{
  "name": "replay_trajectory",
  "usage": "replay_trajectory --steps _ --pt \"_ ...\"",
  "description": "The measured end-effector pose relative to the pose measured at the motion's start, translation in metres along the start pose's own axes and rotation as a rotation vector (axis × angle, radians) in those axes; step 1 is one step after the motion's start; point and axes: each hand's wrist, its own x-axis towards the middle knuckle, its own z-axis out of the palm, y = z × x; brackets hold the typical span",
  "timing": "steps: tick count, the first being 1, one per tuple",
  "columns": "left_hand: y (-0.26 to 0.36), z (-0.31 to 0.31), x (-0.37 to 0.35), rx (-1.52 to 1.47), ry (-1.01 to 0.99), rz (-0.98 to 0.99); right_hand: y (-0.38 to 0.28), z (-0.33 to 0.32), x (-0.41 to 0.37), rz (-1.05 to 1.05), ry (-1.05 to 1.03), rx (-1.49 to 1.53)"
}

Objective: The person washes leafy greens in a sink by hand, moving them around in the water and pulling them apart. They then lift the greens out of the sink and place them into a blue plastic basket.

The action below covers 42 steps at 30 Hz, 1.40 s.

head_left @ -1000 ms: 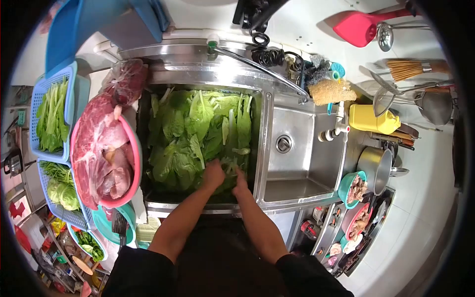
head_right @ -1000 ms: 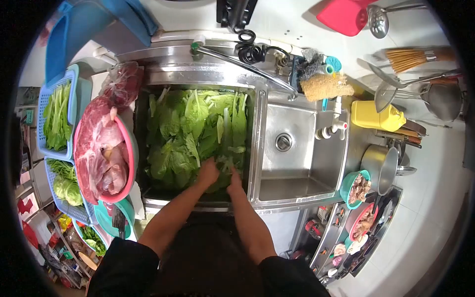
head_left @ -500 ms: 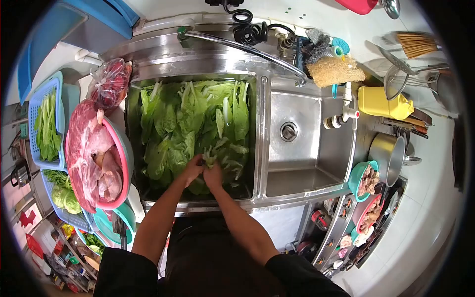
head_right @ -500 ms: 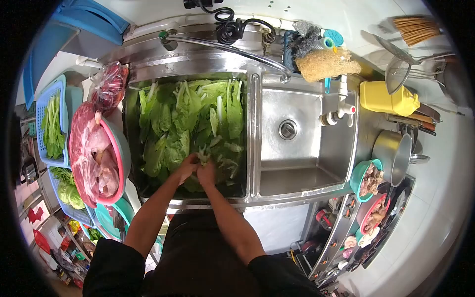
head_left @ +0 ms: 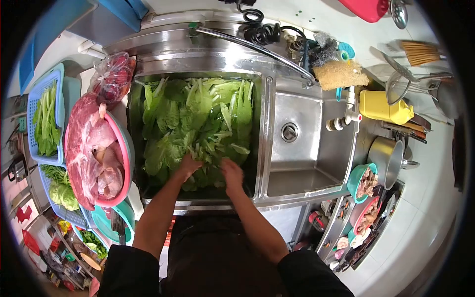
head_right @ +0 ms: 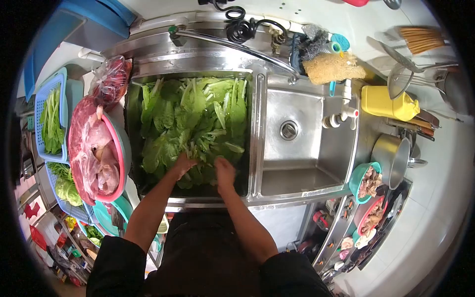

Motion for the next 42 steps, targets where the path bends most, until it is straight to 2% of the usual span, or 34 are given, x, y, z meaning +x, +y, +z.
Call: replay_trajectory --steps 1,4,5,7,10,11,14,17,20,22,23,24,26,28,29,31,32,35,38,40,42 --pt "0.011 0.0 -0.01 0.08 0.099 -0.072 0.011 -0.015 0.006 -0.05 0.193 0.017" --pt "-0.013 -0.002 0.006 -0.236 0.184 -0.032 0.012 -0.026 0.015 0.034 0.331 -0.009" --pt "-0.016 0.0 0.008 -0.27 0.233 0.002 0.025 -0.027 0.028 0.006 0.167 0.087" --pt "-0.012 0.004 0.006 -0.332 0.334 0.068 0.029 -0.017 0.045 -0.068 0.132 -0.095" --pt "-0.023 0.005 0.025 -0.245 0.19 0.16 0.041 0.0 0.101 -0.123 0.09 -0.226" --pt "-0.023 0.006 0.027 -0.215 0.164 0.132 0.045 0.003 0.117 -0.129 0.08 -0.246" --pt "0.0 0.007 0.024 -0.162 0.083 0.069 0.034 0.012 0.133 0.069 0.132 -0.284" --pt "0.015 0.009 0.019 -0.194 0.005 0.025 -0.002 0.02 0.117 0.18 0.13 -0.496" --pt "0.004 0.006 0.029 -0.251 -0.012 -0.049 -0.025 0.007 0.088 0.036 -0.078 -0.483" --pt "0.014 0.005 0.013 -0.306 0.035 -0.102 -0.043 -0.003 0.064 0.026 -0.126 -0.413" --pt "-0.003 0.003 0.023 -0.331 0.074 -0.15 -0.047 -0.007 0.054 0.021 -0.151 -0.379" --pt "-0.03 -0.001 0.045 -0.357 0.113 -0.197 -0.043 -0.012 0.051 0.033 -0.088 -0.334" --pt "-0.036 -0.003 0.049 -0.411 0.067 -0.185 -0.032 -0.021 0.05 0.054 0.036 -0.245" --pt "-0.005 -0.004 0.016 -0.466 -0.101 -0.074 -0.025 -0.018 0.045 -0.039 0.024 -0.224" --pt "0.006 0.0 0.008 -0.38 -0.108 -0.061 -0.021 -0.014 0.044 -0.085 0.019 -0.211" --pt "0.021 0.007 0.0 -0.212 -0.124 -0.039 0.01 -0.008 0.069 -0.194 0.01 -0.501" --pt "0.013 0.009 0.011 -0.25 -0.118 -0.039 0.021 -0.008 0.078 -0.248 0.002 -0.648" --pt "-0.003 0.014 0.036 -0.322 -0.095 -0.053 0.005 0.003 0.069 -0.153 0.059 -0.721" --pt "0.009 0.007 0.024 -0.333 -0.057 -0.092 -0.028 -0.002 0.05 -0.078 0.159 -0.58" --pt "0.005 0.004 0.022 -0.359 -0.049 -0.123 -0.029 -0.012 0.051 -0.109 0.014 -0.543" --pt "0.008 0.005 0.022 -0.327 -0.07 -0.042 -0.044 -0.011 0.046 -0.116 -0.098 -0.566"
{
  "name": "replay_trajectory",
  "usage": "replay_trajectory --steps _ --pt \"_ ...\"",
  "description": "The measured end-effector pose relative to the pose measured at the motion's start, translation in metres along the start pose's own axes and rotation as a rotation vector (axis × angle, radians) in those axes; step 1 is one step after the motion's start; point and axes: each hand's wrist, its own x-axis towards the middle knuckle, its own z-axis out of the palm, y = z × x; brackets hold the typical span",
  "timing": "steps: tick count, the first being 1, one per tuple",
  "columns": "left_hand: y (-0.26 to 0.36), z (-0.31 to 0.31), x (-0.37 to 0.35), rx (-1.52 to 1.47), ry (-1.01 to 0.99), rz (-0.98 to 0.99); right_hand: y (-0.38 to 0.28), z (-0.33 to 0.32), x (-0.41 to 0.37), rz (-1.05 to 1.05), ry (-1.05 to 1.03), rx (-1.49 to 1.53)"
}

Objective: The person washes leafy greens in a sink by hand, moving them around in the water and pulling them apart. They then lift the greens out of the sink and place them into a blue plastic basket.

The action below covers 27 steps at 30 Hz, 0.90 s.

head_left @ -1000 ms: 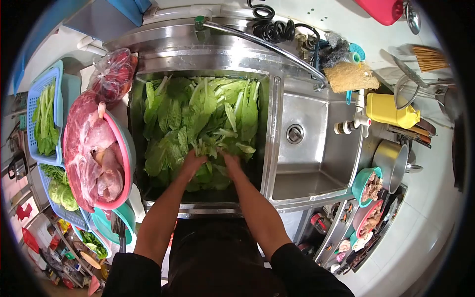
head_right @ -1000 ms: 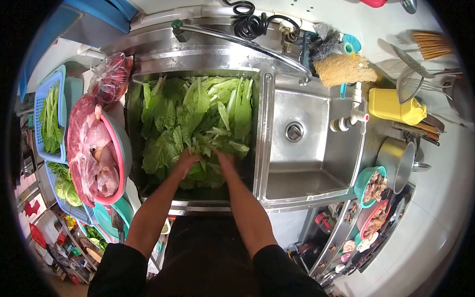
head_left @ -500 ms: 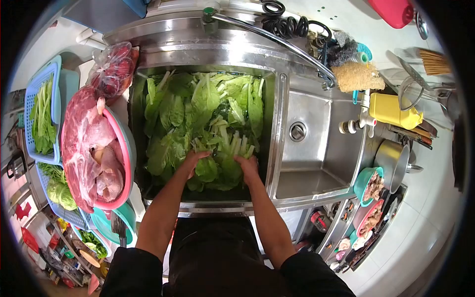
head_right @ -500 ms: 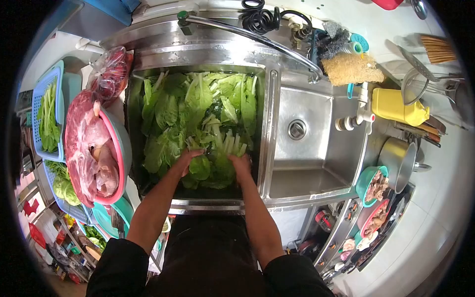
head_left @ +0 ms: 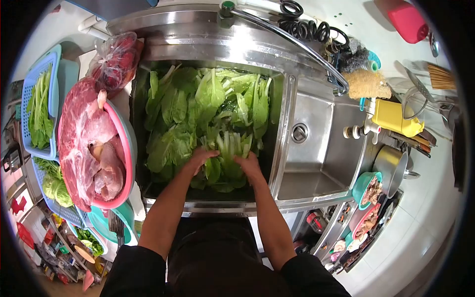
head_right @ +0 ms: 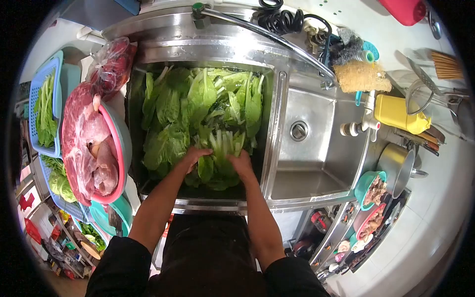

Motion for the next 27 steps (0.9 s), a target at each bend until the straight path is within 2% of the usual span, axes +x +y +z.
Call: replay_trajectory --steps 1,3,6,9,12,16,18,19,21,24,27 --pt "0.001 0.0 0.002 0.016 -0.013 0.037 -0.01 0.003 0.003 -0.063 -0.026 0.026" --pt "-0.001 0.002 0.015 -0.008 0.021 -0.019 -0.023 0.013 0.011 -0.168 -0.076 0.085" --pt "0.017 0.01 0.012 0.013 0.031 -0.074 -0.032 0.015 0.031 -0.056 -0.106 -0.247" --pt "0.017 0.007 0.012 -0.025 -0.049 -0.067 -0.019 0.004 0.039 -0.085 -0.175 -0.394" --pt "0.0 0.0 0.02 -0.03 -0.114 -0.047 -0.006 -0.002 0.019 0.012 -0.16 0.031" --pt "-0.014 -0.016 0.026 -0.103 -0.247 -0.035 -0.013 -0.001 0.002 -0.053 0.128 -0.016" --pt "-0.013 -0.014 0.031 0.04 -0.125 -0.087 -0.015 -0.001 0.013 -0.004 0.332 0.053" --pt "-0.01 -0.009 0.026 0.112 -0.068 -0.121 -0.018 -0.001 0.022 -0.011 0.338 0.014" --pt "0.009 0.001 0.007 0.068 -0.098 -0.122 -0.033 -0.005 0.05 -0.041 0.353 -0.057" --pt "0.008 -0.001 0.008 0.021 -0.121 -0.078 -0.061 -0.022 0.055 -0.07 0.247 -0.563" --pt "0.013 -0.003 -0.007 0.0 -0.124 -0.097 -0.085 -0.028 0.011 -0.209 0.375 -0.406"
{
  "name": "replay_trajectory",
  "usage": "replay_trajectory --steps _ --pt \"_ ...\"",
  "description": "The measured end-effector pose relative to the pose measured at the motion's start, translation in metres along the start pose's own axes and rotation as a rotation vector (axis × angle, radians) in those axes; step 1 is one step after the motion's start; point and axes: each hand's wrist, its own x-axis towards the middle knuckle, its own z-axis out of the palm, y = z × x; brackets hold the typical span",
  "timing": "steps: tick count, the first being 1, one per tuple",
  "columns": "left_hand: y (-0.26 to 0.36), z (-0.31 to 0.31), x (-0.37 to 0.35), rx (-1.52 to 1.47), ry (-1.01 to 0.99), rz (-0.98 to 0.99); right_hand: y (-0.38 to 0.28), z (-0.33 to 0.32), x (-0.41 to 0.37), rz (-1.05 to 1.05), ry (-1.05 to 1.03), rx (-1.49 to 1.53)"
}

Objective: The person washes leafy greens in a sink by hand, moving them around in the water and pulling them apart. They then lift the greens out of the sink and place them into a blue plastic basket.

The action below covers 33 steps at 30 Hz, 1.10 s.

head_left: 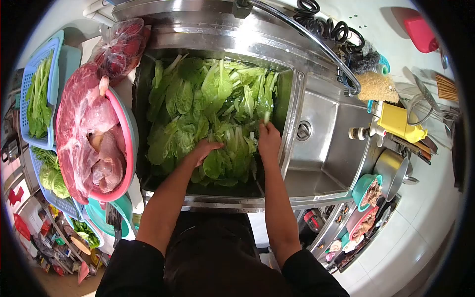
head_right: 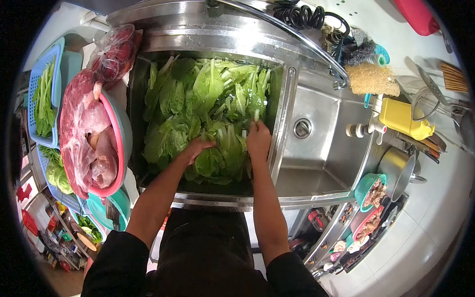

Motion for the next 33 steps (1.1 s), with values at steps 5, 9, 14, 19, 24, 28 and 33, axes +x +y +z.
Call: replay_trajectory --steps 5,9,14,19,24,28,33 --pt "-0.023 -0.014 0.033 0.05 0.025 0.065 0.012 0.011 -0.06 -0.021 0.12 -0.189" --pt "-0.003 -0.001 0.035 0.307 0.226 0.021 0.074 0.096 -0.027 -0.254 0.066 0.035" --pt "-0.026 0.006 0.049 0.194 0.109 0.265 0.067 0.082 0.001 0.06 -0.378 0.225" --pt "-0.03 -0.032 0.064 0.167 -0.182 0.147 0.05 0.024 -0.022 0.156 -0.479 0.484" --pt "0.017 0.001 0.034 0.41 0.175 -0.089 0.048 0.07 -0.001 0.031 -0.494 0.225" --pt "-0.023 -0.026 0.084 0.28 0.187 0.028 0.057 0.072 0.019 0.189 -0.608 0.246" --pt "0.004 -0.014 0.035 0.117 -0.048 0.174 0.025 0.036 -0.005 0.292 -0.403 0.552"
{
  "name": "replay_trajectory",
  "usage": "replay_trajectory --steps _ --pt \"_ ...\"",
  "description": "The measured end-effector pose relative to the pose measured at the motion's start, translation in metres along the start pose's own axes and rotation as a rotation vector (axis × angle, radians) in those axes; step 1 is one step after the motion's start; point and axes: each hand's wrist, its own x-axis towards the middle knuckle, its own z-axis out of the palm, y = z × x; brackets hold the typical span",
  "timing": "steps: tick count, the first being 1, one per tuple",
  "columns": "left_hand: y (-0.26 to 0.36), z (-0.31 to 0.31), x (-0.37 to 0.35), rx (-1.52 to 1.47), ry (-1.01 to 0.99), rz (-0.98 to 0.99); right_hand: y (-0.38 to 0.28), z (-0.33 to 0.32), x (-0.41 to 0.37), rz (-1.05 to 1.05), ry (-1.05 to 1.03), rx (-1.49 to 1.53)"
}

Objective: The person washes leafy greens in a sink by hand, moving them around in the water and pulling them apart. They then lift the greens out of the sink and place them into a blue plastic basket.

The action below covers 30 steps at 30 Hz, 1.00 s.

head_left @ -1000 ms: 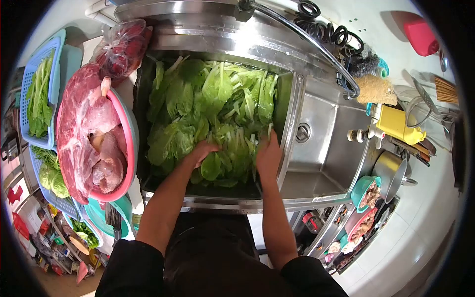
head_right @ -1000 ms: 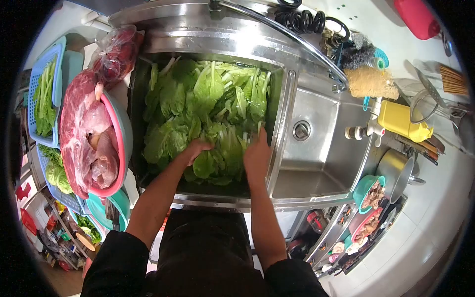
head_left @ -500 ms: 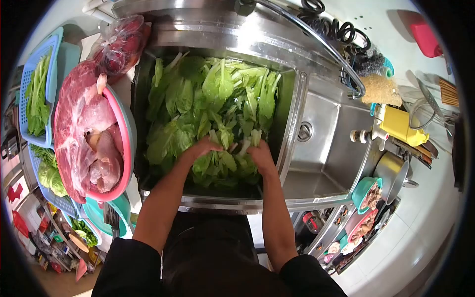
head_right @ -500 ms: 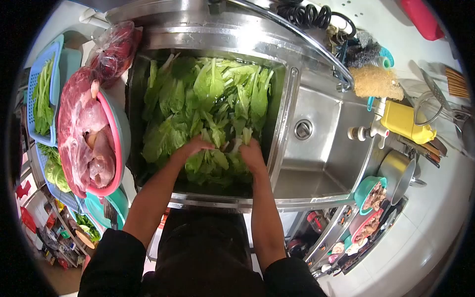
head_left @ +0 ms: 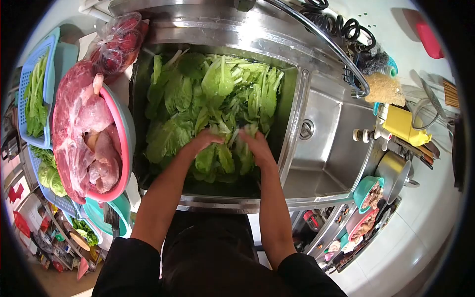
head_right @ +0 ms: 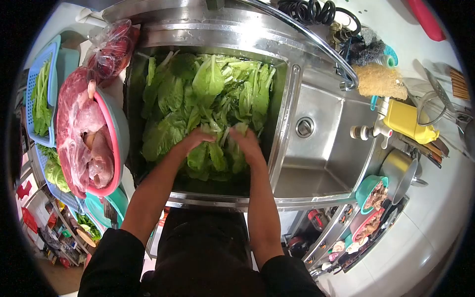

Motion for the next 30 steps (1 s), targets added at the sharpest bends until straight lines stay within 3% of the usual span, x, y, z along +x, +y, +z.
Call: replay_trajectory --steps 3,5,6,9,12,14,15,17,21,23,26,27,30 --pt "-0.019 0.007 0.018 -0.187 -0.002 -0.127 0.023 0.018 0.013 -0.325 -0.177 -0.271" --pt "-0.036 0.003 0.03 -0.386 -0.122 -0.149 0.038 0.006 0.036 -0.017 -0.202 -0.303" --pt "-0.029 0.005 0.022 -0.25 -0.065 -0.129 0.04 0.0 0.043 0.134 -0.213 -0.317" --pt "-0.014 0.003 0.001 0.033 0.043 -0.068 0.008 -0.003 0.015 0.044 -0.056 -0.207" --pt "-0.02 0.003 0.011 0.098 0.003 0.028 0.008 -0.003 0.011 -0.001 -0.108 -0.001" --pt "-0.003 0.02 0.001 0.161 -0.005 0.118 -0.001 0.01 0.005 -0.061 -0.181 -0.125" --pt "-0.007 0.023 0.007 0.172 -0.008 0.085 -0.003 0.016 0.002 -0.088 -0.221 -0.185" --pt "-0.025 0.027 0.024 0.196 -0.014 0.013 0.028 0.008 0.021 0.043 -0.092 -0.146" --pt "-0.016 0.022 0.002 -0.04 0.045 -0.004 0.039 -0.015 0.019 0.128 0.066 0.041" --pt "-0.048 -0.001 0.033 -0.058 0.022 -0.07 0.021 -0.009 0.002 0.1 0.043 0.018" --pt "0.001 0.028 -0.008 -0.156 0.059 -0.13 0.028 -0.001 0.006 0.007 -0.12 -0.089" --pt "-0.004 0.028 -0.002 -0.067 0.053 -0.175 0.037 0.001 0.012 -0.032 -0.198 -0.136" --pt "-0.013 0.026 0.02 0.156 0.069 -0.245 0.062 -0.002 0.034 0.12 -0.163 -0.081"
